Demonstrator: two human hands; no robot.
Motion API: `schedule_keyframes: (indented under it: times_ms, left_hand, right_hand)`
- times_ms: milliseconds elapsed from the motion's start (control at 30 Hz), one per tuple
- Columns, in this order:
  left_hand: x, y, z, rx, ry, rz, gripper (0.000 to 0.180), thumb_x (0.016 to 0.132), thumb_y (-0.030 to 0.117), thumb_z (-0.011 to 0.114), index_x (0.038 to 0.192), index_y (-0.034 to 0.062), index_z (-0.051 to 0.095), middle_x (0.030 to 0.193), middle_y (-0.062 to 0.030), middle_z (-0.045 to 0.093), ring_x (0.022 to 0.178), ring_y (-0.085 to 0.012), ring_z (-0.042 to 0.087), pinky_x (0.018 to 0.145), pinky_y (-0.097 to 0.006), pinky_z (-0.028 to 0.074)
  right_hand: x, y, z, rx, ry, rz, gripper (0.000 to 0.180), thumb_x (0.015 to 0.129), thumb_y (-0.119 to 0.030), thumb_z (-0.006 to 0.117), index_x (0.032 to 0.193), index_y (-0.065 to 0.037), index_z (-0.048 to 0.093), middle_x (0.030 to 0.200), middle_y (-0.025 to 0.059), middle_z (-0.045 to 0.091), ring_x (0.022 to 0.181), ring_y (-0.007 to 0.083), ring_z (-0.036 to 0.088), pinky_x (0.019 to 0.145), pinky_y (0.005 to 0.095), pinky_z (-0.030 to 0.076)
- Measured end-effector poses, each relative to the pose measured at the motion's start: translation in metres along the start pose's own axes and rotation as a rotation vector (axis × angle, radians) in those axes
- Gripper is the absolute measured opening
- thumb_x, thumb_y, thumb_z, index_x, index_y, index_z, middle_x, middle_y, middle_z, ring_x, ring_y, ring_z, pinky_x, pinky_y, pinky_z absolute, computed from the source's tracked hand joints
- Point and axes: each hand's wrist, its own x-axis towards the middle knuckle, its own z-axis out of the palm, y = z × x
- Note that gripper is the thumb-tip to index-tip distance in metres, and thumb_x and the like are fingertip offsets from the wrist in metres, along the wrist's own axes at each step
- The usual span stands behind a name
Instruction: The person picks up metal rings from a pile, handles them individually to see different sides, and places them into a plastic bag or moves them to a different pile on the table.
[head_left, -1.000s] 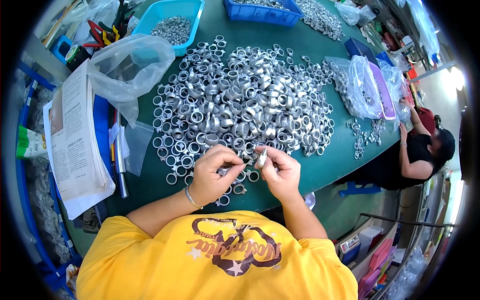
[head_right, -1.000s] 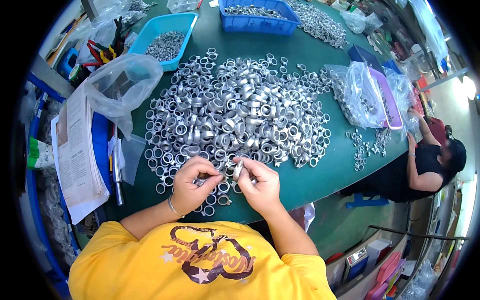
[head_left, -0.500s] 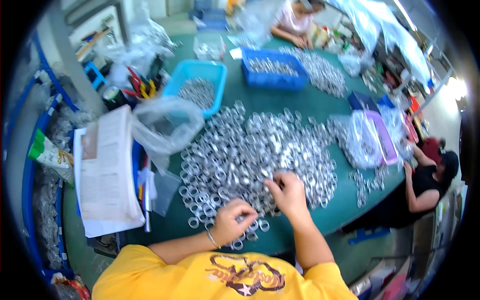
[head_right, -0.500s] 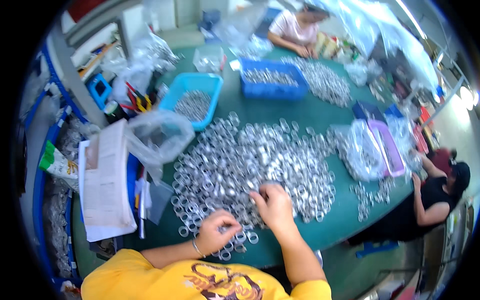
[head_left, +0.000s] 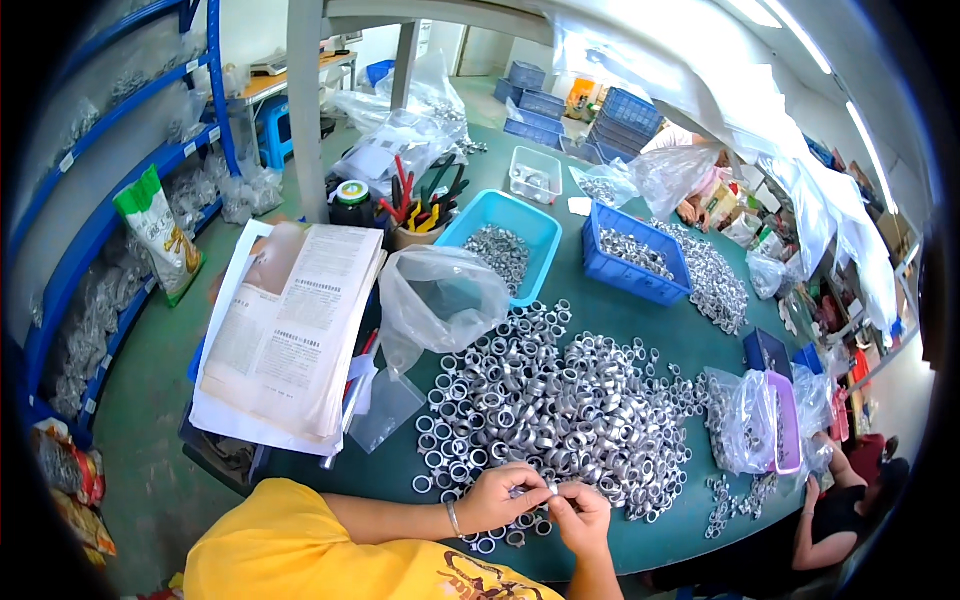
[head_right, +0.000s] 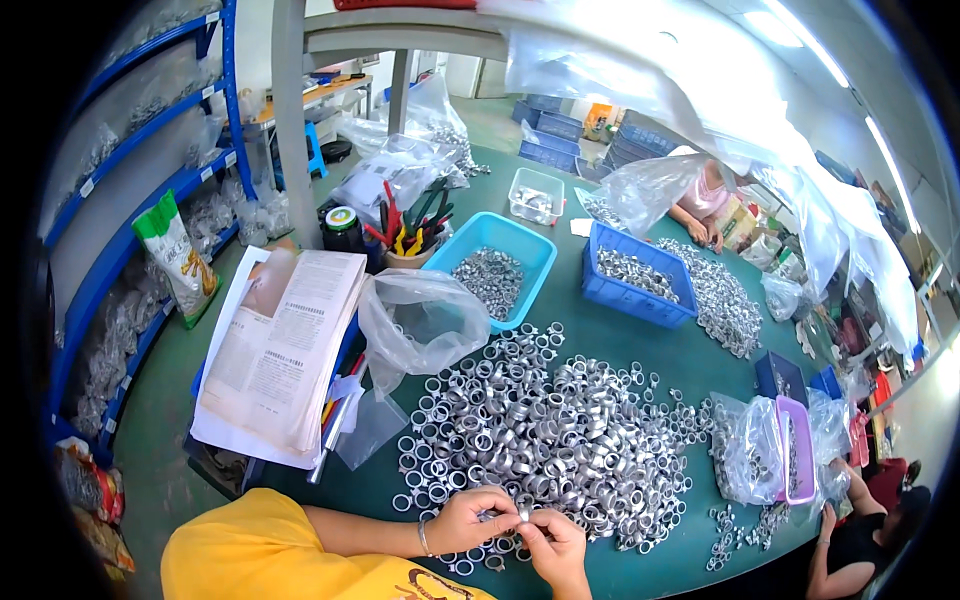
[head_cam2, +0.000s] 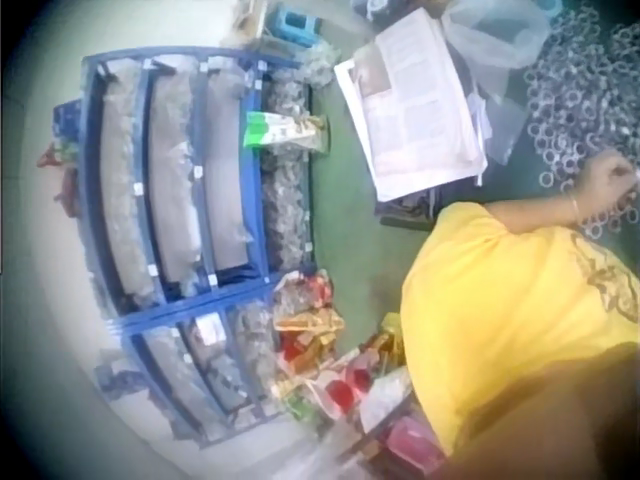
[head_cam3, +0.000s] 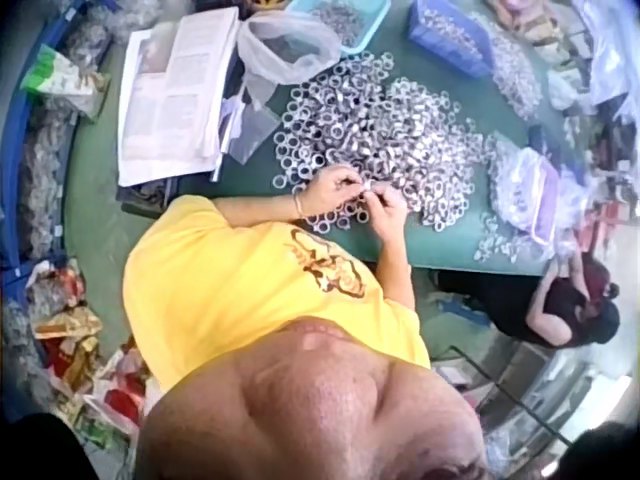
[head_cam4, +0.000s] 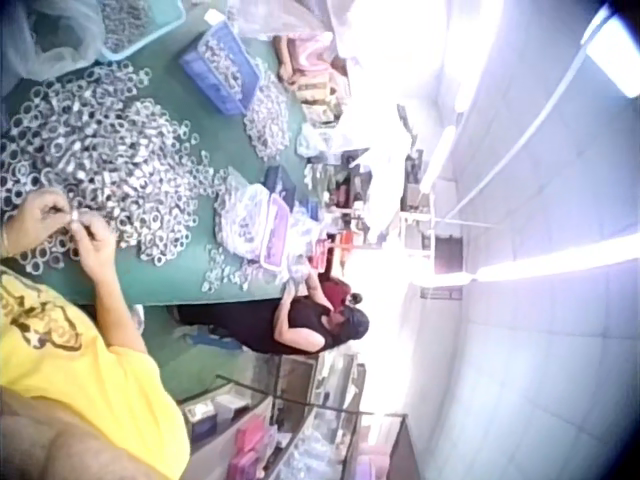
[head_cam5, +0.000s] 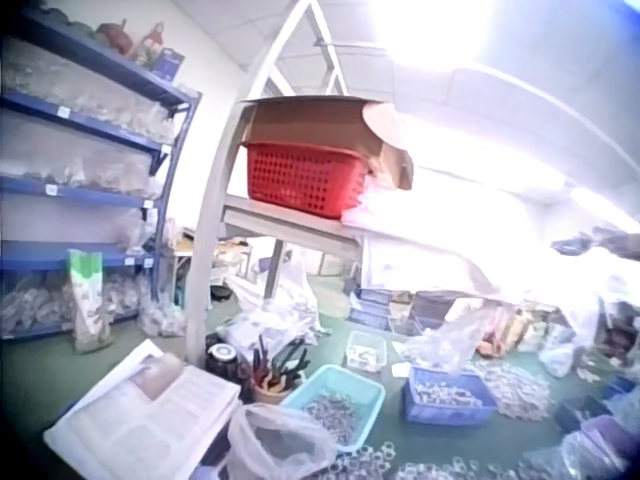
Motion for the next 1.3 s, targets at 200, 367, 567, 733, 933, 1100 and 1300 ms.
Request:
schedule_keyframes:
  times_ms: [200, 367, 567, 733, 933, 1100, 1300]
  left_hand:
    - [0.004, -0.002, 0.009, 0.012, -0.025, 0.026, 0.007, 0.08, 0.006, 0.064, 0.081, 0.0, 0.061, 0.08, -0.0066, 0.06, 0.074, -0.0155, 0.057, 0.068, -0.027, 0.046]
    - [0.001, 0.001, -0.007, -0.008, -0.01, 0.04, 0.005, 0.082, 0.004, 0.061, 0.083, -0.0007, 0.062, 0.082, -0.0065, 0.059, 0.072, -0.0131, 0.056, 0.064, -0.024, 0.044]
    - [0.003, 0.004, 0.004, -0.049, -0.076, -0.038, 0.006, 0.081, 0.004, 0.062, 0.084, -0.0013, 0.062, 0.082, -0.007, 0.06, 0.073, -0.0134, 0.056, 0.065, -0.024, 0.045]
    - [0.003, 0.003, 0.002, 0.022, -0.08, 0.039, 0.012, 0.074, 0.002, 0.07, 0.083, 0.0011, 0.063, 0.083, -0.0059, 0.061, 0.074, -0.0146, 0.057, 0.067, -0.025, 0.045]
    - [0.002, 0.007, 0.003, 0.069, -0.112, 0.096, 0.013, 0.071, 0.0, 0.07, 0.082, 0.0027, 0.063, 0.08, -0.0067, 0.06, 0.069, -0.0163, 0.057, 0.06, -0.024, 0.045]
    - [0.001, 0.001, 0.004, 0.13, -0.141, 0.194, 0.015, 0.07, -0.002, 0.07, 0.082, 0.0032, 0.064, 0.08, -0.0068, 0.061, 0.069, -0.018, 0.059, 0.06, -0.026, 0.046]
    - [0.001, 0.006, 0.005, 0.052, -0.1, 0.082, 0.015, 0.071, -0.004, 0.069, 0.083, 0.0031, 0.062, 0.082, -0.0056, 0.059, 0.066, -0.0123, 0.055, 0.057, -0.021, 0.043]
  right_hand:
    - [-0.006, -0.006, -0.009, -0.384, 0.06, -0.244, 0.009, 0.073, 0.003, 0.065, 0.081, 0.001, 0.061, 0.08, 0.0122, 0.063, 0.066, 0.0188, 0.061, 0.061, 0.0289, 0.049]
    - [0.0, -0.007, 0.006, -0.269, 0.031, -0.187, 0.013, 0.073, 0.003, 0.067, 0.085, 0.002, 0.062, 0.086, 0.0128, 0.065, 0.077, 0.0225, 0.063, 0.069, 0.029, 0.05]
    - [-0.009, -0.003, -0.003, -0.346, 0.092, -0.288, 0.012, 0.074, 0.002, 0.067, 0.085, 0.0, 0.063, 0.089, 0.0127, 0.065, 0.077, 0.022, 0.064, 0.067, 0.0286, 0.05]
    - [-0.007, -0.003, -0.001, -0.404, 0.142, -0.373, 0.011, 0.077, 0.003, 0.064, 0.087, 0.0, 0.063, 0.089, 0.0109, 0.066, 0.071, 0.0156, 0.062, 0.06, 0.0239, 0.049]
    - [-0.02, 0.004, -0.005, 0.142, 0.12, 0.056, 0.031, 0.084, -0.005, 0.06, 0.114, 0.002, 0.055, 0.084, 0.004, 0.063, 0.065, 0.0051, 0.054, 0.057, 0.0176, 0.043]
    - [-0.019, 0.009, -0.004, -0.075, 0.077, -0.078, 0.04, 0.071, -0.005, 0.073, 0.109, -0.001, 0.06, 0.079, 0.0011, 0.059, 0.067, 0.0066, 0.052, 0.058, 0.0194, 0.041]
    - [-0.023, 0.003, -0.009, 0.458, 0.018, 0.173, 0.03, 0.086, -0.01, 0.06, 0.112, 0.003, 0.057, 0.078, 0.0056, 0.059, 0.057, 0.0095, 0.049, 0.048, 0.0186, 0.037]
